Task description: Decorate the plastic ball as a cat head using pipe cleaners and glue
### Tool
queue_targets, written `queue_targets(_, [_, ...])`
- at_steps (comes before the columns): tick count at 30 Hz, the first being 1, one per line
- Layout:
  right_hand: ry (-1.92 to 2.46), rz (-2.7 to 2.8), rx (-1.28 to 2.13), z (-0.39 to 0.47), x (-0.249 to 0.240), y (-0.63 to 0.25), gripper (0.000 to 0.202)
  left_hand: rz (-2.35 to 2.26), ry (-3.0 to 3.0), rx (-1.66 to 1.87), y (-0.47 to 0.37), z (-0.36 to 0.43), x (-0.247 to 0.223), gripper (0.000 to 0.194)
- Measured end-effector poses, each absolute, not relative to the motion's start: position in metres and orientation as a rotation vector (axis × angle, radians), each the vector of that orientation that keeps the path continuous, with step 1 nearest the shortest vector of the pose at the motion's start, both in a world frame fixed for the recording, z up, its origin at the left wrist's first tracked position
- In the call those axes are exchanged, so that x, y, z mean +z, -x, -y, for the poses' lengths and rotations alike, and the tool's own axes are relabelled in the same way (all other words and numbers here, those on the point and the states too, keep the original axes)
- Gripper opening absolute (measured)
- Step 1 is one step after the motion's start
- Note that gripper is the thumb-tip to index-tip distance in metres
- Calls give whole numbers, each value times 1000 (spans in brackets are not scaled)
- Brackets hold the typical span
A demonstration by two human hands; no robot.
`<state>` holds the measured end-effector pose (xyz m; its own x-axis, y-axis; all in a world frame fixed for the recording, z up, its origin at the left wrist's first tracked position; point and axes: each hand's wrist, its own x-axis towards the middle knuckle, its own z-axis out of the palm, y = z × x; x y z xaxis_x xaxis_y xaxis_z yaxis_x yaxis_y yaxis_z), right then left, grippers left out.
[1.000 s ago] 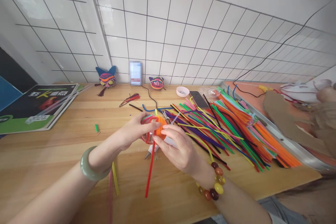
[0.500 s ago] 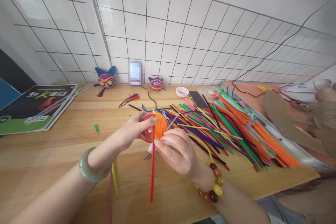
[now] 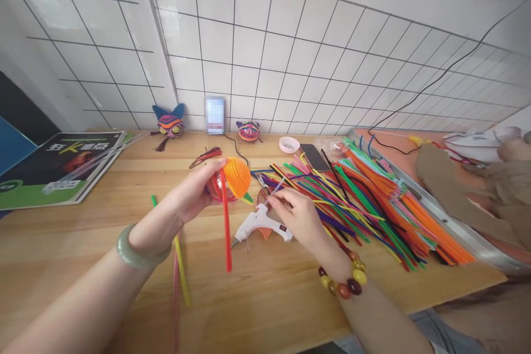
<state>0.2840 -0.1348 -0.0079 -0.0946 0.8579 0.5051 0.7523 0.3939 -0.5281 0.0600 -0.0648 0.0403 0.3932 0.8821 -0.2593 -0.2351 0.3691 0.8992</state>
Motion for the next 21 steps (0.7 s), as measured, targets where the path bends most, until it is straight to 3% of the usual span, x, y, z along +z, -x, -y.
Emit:
queue_targets(4, [1757, 2054, 540, 135, -5, -290, 35, -858, -866, 898, -53, 59, 48, 33])
queue_targets(7, [1793, 2167, 670, 138, -7, -285, 36, -852, -846, 907, -50, 58, 50, 34])
queue_targets(14, [1666, 2026, 956, 135, -7, -290, 39, -834, -846, 902, -45, 53, 48, 35])
queue_targets(21, [1183, 1529, 1162, 136, 4, -301, 43, -891, -855, 872, -38, 42, 38, 38])
